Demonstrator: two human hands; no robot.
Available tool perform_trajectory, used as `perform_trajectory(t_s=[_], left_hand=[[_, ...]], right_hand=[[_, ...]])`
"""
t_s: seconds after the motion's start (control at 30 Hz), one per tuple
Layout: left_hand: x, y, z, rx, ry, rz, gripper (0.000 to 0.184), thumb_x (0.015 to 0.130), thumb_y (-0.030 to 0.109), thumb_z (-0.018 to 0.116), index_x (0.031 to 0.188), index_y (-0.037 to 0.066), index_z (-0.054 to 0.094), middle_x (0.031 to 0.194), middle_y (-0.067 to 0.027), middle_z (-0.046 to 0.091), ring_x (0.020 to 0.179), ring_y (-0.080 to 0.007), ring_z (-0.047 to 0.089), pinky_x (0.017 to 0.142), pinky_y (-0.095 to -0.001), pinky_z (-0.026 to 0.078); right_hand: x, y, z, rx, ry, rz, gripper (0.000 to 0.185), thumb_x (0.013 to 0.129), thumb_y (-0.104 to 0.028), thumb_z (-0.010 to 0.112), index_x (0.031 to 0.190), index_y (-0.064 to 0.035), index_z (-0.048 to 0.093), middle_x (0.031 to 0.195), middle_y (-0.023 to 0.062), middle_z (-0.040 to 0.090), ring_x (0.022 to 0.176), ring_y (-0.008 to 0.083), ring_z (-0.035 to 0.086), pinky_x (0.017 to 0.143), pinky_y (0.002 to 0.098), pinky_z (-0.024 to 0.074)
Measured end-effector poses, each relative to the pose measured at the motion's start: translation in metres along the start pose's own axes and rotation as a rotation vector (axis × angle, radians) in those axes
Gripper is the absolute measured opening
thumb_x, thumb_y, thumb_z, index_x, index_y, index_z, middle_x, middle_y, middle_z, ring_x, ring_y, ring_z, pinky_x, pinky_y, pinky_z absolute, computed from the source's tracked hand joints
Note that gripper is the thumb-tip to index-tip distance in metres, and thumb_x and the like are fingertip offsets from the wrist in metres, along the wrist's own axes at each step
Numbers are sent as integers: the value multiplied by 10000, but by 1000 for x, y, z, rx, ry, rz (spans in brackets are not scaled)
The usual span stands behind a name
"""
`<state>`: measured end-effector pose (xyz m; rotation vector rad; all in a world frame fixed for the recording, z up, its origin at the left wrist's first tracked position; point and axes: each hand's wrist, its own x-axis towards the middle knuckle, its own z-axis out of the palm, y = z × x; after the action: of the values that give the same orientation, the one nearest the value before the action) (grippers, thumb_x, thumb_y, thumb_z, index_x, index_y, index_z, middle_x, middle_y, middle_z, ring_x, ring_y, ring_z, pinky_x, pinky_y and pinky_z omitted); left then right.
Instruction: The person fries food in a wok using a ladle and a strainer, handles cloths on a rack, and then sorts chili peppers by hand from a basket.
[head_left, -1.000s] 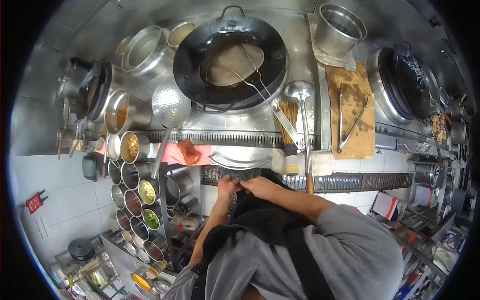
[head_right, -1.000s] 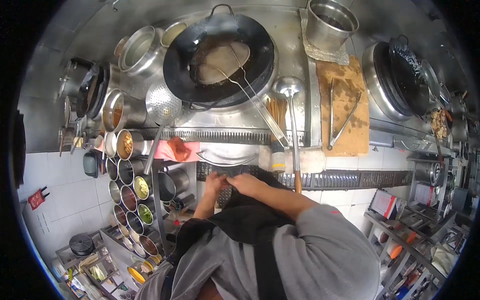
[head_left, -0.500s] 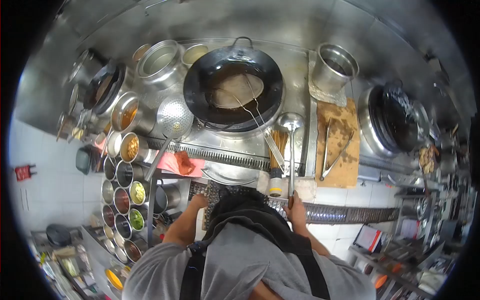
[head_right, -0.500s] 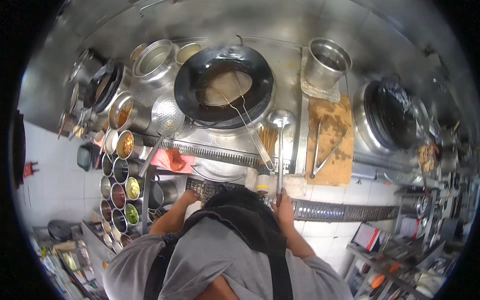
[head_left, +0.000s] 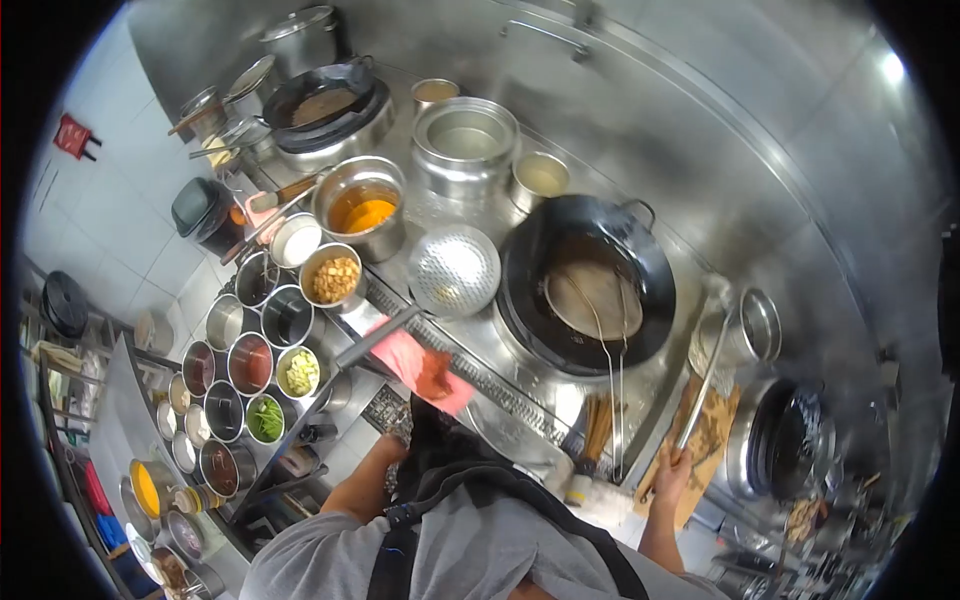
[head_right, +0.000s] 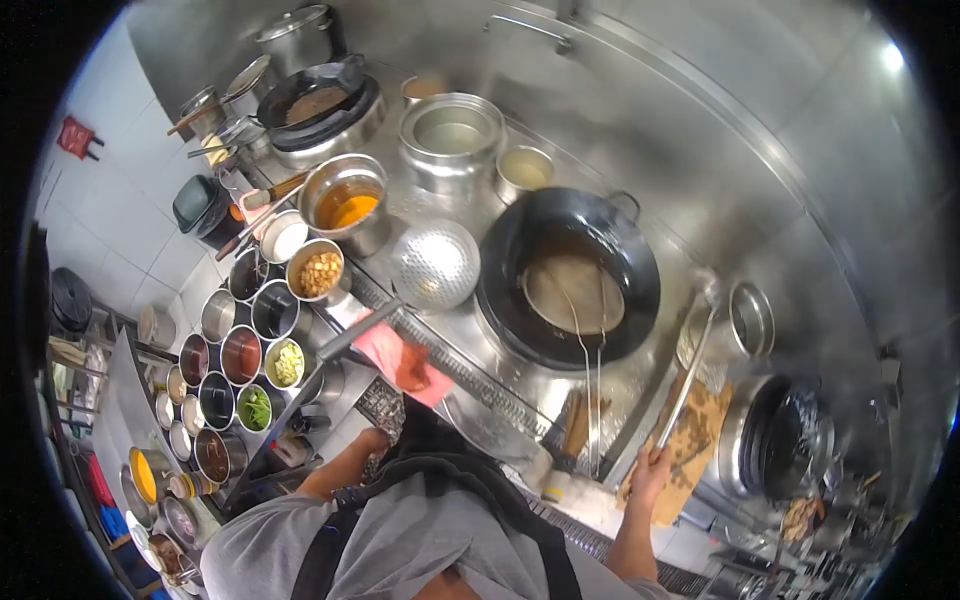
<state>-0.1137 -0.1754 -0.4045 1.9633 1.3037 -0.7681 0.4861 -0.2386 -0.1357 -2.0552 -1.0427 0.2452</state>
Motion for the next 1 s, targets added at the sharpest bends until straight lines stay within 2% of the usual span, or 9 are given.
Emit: perform_trajectory(t_s=[0.07,0.2,0.33,0.4,0.43,0.53,0.67,0.87,1.0], left_hand=[[5,-37,28,-201,-199,-108,285,785,282,535,886,77,706,936,-130,680,806,-284,663,693,-385,532],[3,-97,52,-398,-216,-402,258,773,274,592,892,80,714,788,-89,701,752,-220,686,716,-350,541],[-34,-125,-2,-376,-332,-201,239,773,286,600,817,83,719,808,-98,702,757,-231,685,682,-370,543],[-20,-151,19,20,-209,-55,239,494,244,695,727,191,704,784,-78,683,724,-259,662,585,-391,527],[-45,-132,-23,19,-107,8,214,763,253,589,762,69,698,820,-106,699,735,-244,683,659,-396,545],[-15,-134,31,-1195,112,-520,120,710,186,607,726,103,692,825,-97,695,764,-267,676,644,-383,544],[-22,-129,65,-1124,368,-295,93,713,173,615,714,112,685,807,-91,690,708,-251,675,611,-371,544],[-86,-114,10,-1192,-95,-608,152,787,213,616,889,123,684,828,-63,695,659,-201,669,565,-339,548],[-94,-129,-1,-406,-48,-283,160,822,198,603,944,128,678,813,-21,686,650,-210,664,564,-329,559]], right_hand=[[40,-101,25,159,-53,198,211,846,-100,629,913,-73,431,527,11,446,337,126,419,309,276,326],[131,-239,113,22,-202,-145,175,801,-110,611,900,-33,489,592,64,511,478,190,562,386,307,436],[217,-350,242,-163,-341,-374,255,769,-77,594,1001,15,541,850,198,624,623,275,639,532,376,508],[246,-384,317,-305,-405,-570,314,768,-81,577,1063,18,538,821,220,629,567,291,634,513,384,505],[253,-400,350,-357,-450,-596,344,767,-83,568,1094,19,536,806,231,632,538,298,632,503,388,503],[224,-472,399,-277,-671,-192,171,768,-52,535,909,42,563,686,167,624,486,244,610,454,356,492],[231,-475,464,345,-917,232,98,778,-69,568,805,24,550,632,122,583,464,208,555,409,319,453],[242,-466,452,1062,-880,500,126,775,-97,615,801,7,549,696,123,599,515,194,557,404,267,422],[268,-457,401,1206,-765,479,122,777,-88,611,806,11,546,712,134,603,529,197,564,422,257,422]])
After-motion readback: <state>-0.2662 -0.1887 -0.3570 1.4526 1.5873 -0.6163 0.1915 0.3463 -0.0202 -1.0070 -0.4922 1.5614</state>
